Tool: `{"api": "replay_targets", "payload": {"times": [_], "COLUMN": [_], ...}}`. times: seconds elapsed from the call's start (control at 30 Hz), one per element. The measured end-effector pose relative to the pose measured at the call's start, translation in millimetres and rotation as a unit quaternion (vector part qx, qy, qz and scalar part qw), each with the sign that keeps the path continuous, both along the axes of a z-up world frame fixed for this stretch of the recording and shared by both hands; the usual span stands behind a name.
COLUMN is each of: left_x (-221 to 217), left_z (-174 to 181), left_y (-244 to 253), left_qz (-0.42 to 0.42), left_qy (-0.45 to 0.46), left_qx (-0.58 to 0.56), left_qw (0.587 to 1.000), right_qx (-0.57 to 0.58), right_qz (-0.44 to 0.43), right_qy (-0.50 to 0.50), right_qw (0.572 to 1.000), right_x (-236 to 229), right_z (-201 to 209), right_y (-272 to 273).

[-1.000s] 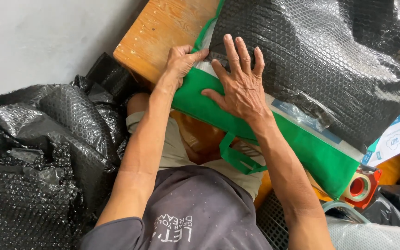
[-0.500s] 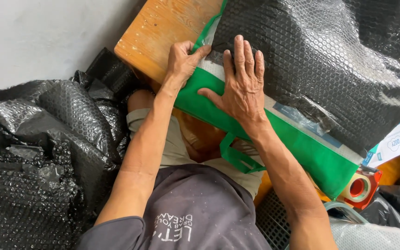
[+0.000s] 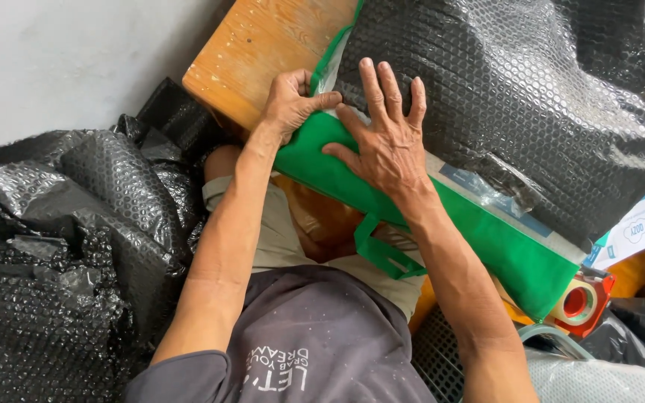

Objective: The person places a green tote bag containing bubble wrap onto a wooden table, secures the opening with clear tape using a handheld dispenser, then wraps the entire bundle in a black bubble mailer and seals it with additional tape.

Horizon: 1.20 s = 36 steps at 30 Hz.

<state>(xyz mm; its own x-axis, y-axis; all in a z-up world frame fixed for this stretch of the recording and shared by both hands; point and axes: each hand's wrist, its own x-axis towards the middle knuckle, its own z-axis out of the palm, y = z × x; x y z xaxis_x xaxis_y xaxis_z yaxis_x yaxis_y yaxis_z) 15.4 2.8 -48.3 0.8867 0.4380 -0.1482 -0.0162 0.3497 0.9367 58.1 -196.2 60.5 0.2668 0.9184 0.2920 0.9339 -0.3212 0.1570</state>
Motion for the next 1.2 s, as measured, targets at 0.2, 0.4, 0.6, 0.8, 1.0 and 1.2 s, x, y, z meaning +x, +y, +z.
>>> {"api": "replay_targets", "payload": {"times": [0.2,0.4,0.6,0.8,1.0,1.2], "left_x": [0,5,-7,5,7,47], "left_z": [-5,-5,50,25,-3,-4], "left_y": [-2,2,-10,-2,4,39], "left_qz": [0.019,0.047,0.044,0.025,0.035,-0.022], "left_qy": [-0.016,0.051,0.191,0.152,0.123,-0.008], "left_qx": [-0.032,0.031,0.237,0.277,0.342,0.349], "left_qw": [0.999,0.997,0.952,0.948,0.931,0.937], "right_qx": [0.134,0.035,-0.003,0.003,0.024,0.142], "right_qz": [0.032,-0.031,-0.077,-0.045,-0.232,-0.43], "right_qy": [0.06,-0.041,-0.03,0.052,0.043,0.148], "right_qw": [0.989,0.998,0.997,0.998,0.971,0.879], "right_x": [9,6,5,10,31,86], "right_z": [-19,-8,-16,6,33,50], "right_y": [-12,-1,3,-4,-97,-231]}}
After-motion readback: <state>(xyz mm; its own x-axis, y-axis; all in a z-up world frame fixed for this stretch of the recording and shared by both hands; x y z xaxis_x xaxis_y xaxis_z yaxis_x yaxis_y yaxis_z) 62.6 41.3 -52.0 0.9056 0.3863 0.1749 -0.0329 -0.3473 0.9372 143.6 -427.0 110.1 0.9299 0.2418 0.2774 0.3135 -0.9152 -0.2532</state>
